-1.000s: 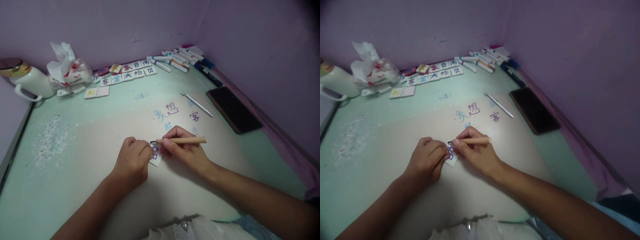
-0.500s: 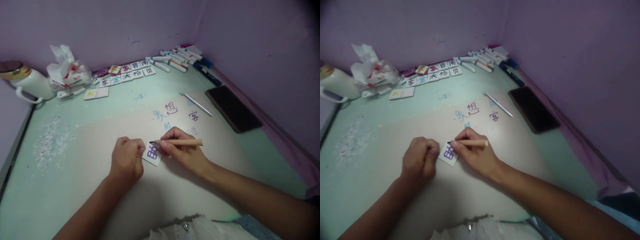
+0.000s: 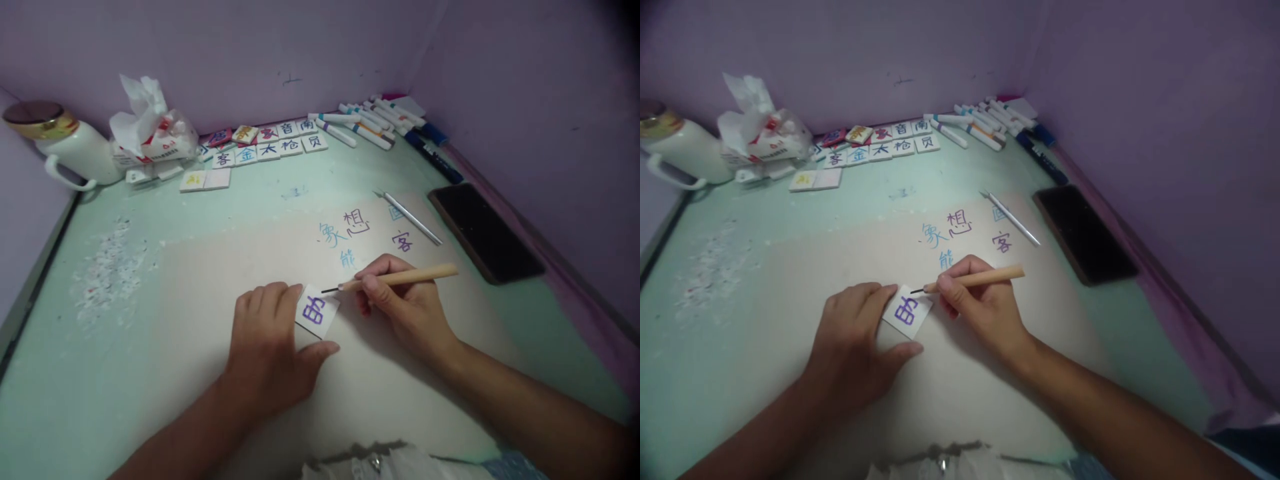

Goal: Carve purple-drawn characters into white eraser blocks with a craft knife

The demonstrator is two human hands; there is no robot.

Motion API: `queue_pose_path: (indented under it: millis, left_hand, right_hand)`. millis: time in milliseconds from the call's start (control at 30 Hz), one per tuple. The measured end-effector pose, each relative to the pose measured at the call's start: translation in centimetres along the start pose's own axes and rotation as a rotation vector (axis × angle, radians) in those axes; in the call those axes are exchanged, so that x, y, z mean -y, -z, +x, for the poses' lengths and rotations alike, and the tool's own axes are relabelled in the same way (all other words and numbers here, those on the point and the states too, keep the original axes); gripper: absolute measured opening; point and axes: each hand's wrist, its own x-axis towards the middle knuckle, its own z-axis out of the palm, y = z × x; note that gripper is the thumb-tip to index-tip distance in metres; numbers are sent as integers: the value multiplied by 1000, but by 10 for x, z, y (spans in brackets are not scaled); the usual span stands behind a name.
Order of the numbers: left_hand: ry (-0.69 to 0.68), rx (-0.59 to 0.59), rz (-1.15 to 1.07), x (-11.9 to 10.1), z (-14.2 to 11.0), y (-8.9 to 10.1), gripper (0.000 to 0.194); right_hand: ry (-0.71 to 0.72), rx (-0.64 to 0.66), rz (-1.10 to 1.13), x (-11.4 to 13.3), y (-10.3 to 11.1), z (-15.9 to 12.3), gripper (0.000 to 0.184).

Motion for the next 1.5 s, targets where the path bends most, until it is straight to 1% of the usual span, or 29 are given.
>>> queue_pose_path:
  millis: [33, 67, 200, 267, 367, 467, 533, 667, 867, 1067, 1200, 1300, 1400, 1500]
  left_hand:
    - [11, 35, 15, -3, -1, -1, 67]
    - [17, 56, 21, -5, -1, -2, 65]
    - [40, 85, -45, -5, 1, -4, 50]
    - [54, 93, -95, -2, 2, -4, 49]
    - [53, 106, -147, 0, 2, -3, 48]
    - [41, 111, -179, 1, 1, -3, 47]
    - [36, 107, -195, 2, 1, -3, 47]
    - [34, 102, -220, 2, 0, -3, 47]
    - [42, 110, -241, 3, 1, -3, 44]
    - [30, 112, -238, 3, 3, -2, 44]
    - [39, 127, -243, 3, 3, -3, 42]
    - [38, 116, -248, 3, 3, -3, 41]
    - [29, 100, -250, 3, 3, -3, 41]
    - [28, 98, -247, 3, 2, -2, 41]
  right_hand:
    - [0, 1, -4, -1, 1, 0, 18]
    - [-3, 6, -10, -1, 2, -1, 18]
    - [8, 62, -45, -6, 4, -4, 15]
    - [49, 84, -115, -6, 5, -6, 10]
    - [157, 143, -276, -2, 6, -11, 2]
    - [243, 254, -404, 3, 6, -15, 7]
    - [295, 300, -460, 5, 5, -17, 12]
    - [382, 300, -506, 5, 3, -18, 18]
    - [392, 252, -563, 5, -2, -16, 19]
    - [411, 288, -618, 5, -8, -12, 17]
    - [474, 295, -670, 7, -10, -12, 17]
    - [509, 311, -702, 9, -13, -12, 15]
    - [478, 335, -698, 11, -15, -10, 14]
    - [393, 364, -641, 13, -15, -8, 14]
